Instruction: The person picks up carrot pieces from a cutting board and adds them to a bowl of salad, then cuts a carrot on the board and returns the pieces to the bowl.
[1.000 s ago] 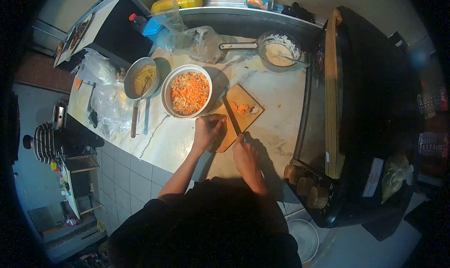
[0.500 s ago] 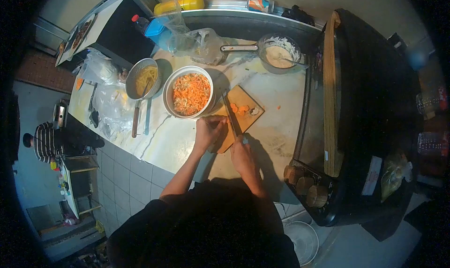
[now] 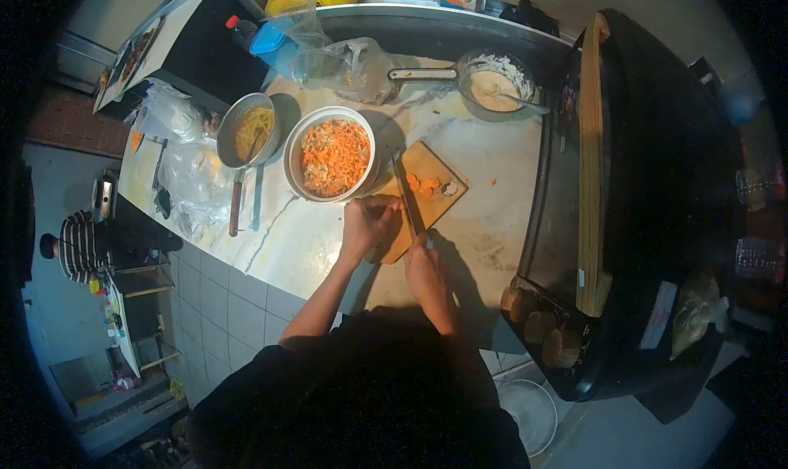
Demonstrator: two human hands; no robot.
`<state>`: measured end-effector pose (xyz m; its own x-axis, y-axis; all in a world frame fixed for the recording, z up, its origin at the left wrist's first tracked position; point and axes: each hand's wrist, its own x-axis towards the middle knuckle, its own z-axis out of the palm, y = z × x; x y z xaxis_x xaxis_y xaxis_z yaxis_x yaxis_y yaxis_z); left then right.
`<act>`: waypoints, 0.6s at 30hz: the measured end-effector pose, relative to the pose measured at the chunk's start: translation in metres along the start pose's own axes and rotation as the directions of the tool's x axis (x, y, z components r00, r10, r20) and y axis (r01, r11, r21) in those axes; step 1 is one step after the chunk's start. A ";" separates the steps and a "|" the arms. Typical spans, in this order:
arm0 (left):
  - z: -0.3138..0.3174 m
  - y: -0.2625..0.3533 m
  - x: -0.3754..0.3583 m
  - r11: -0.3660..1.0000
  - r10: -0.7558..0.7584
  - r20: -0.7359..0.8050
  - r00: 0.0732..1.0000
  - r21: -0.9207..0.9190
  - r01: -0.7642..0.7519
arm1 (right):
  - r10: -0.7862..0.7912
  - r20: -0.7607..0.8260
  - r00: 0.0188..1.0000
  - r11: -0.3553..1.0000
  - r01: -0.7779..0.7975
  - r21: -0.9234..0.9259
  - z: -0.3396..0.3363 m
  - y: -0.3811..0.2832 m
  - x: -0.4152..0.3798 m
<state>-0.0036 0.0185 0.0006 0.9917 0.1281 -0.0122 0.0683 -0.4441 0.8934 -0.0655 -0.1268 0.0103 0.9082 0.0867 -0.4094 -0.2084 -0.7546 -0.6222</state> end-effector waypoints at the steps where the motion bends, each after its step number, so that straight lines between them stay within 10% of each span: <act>1: 0.000 0.000 -0.001 1.000 -0.006 0.003 1.000 0.001 0.006 | -0.015 -0.013 1.000 1.000 0.015 -0.014 0.006 0.005 -0.001; 18: -0.004 0.003 0.001 0.998 0.027 0.012 1.000 0.056 -0.028 | -0.001 0.030 1.000 0.978 0.007 -0.209 -0.015 0.002 0.004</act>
<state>-0.0032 0.0203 0.0048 0.9944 0.1055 0.0068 0.0468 -0.4966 0.8667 -0.0567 -0.1378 0.0177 0.8973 0.1068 -0.4282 -0.1214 -0.8731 -0.4721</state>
